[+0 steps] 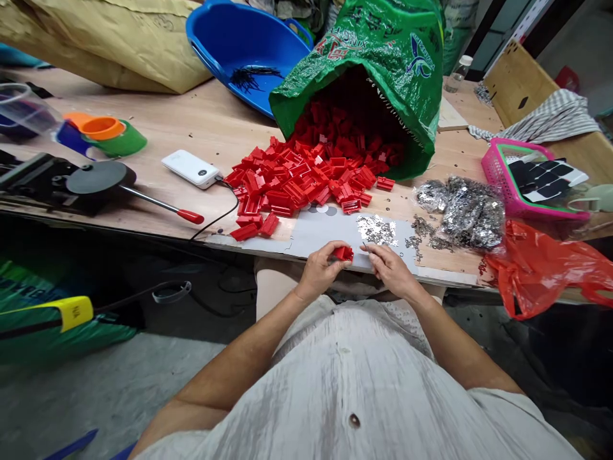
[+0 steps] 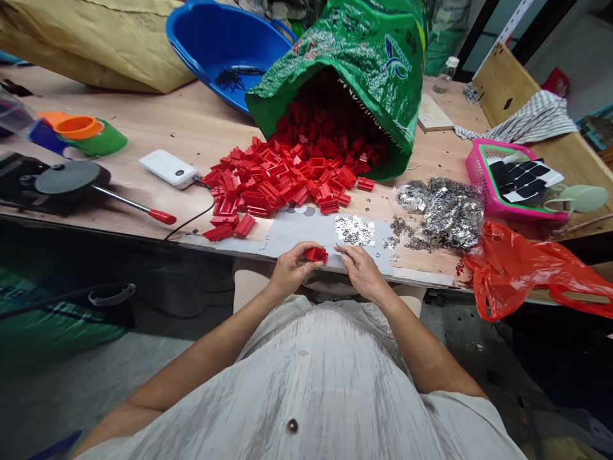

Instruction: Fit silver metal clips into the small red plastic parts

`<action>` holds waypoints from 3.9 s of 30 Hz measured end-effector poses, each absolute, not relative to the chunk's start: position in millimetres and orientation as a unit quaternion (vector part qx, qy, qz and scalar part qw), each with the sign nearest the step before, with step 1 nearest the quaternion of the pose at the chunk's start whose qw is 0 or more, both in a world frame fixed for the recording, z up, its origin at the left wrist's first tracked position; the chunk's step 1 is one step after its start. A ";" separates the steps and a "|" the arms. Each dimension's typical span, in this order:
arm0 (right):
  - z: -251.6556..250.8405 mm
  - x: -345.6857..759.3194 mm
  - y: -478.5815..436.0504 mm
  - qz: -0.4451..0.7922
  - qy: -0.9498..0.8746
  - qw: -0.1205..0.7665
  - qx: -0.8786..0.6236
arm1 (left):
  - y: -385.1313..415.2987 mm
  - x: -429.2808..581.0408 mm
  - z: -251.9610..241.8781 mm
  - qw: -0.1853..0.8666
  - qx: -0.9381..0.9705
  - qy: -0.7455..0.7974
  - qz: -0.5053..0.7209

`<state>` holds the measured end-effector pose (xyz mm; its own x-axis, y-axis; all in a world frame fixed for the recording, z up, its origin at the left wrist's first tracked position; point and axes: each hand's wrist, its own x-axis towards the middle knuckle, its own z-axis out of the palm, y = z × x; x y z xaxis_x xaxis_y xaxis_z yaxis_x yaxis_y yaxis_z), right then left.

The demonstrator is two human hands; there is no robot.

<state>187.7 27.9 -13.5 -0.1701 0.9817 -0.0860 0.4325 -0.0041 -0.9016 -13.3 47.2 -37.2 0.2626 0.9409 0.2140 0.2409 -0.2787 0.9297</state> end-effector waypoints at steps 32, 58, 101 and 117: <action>-11.3 158.2 13.5 0.136 -0.773 0.089 -0.614 | 67.8 -14.1 -32.9 0.405 0.746 0.416 0.326; 10.9 177.9 2.4 0.344 -0.752 0.292 -0.481 | 17.3 5.8 3.7 0.834 0.116 0.281 0.460; -22.3 268.2 39.7 0.043 -0.677 0.169 -0.715 | 15.2 -46.4 -37.0 0.724 0.372 0.495 0.303; -14.9 268.3 28.5 0.072 -0.661 0.216 -0.715 | 72.5 -170.3 -38.2 -0.023 0.573 0.763 0.298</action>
<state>268.3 28.5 -14.9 0.1152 0.9764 0.1830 0.9141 -0.0321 -0.4043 -170.3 72.5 -38.2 -0.3426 0.8607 0.3766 0.8879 0.1656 0.4293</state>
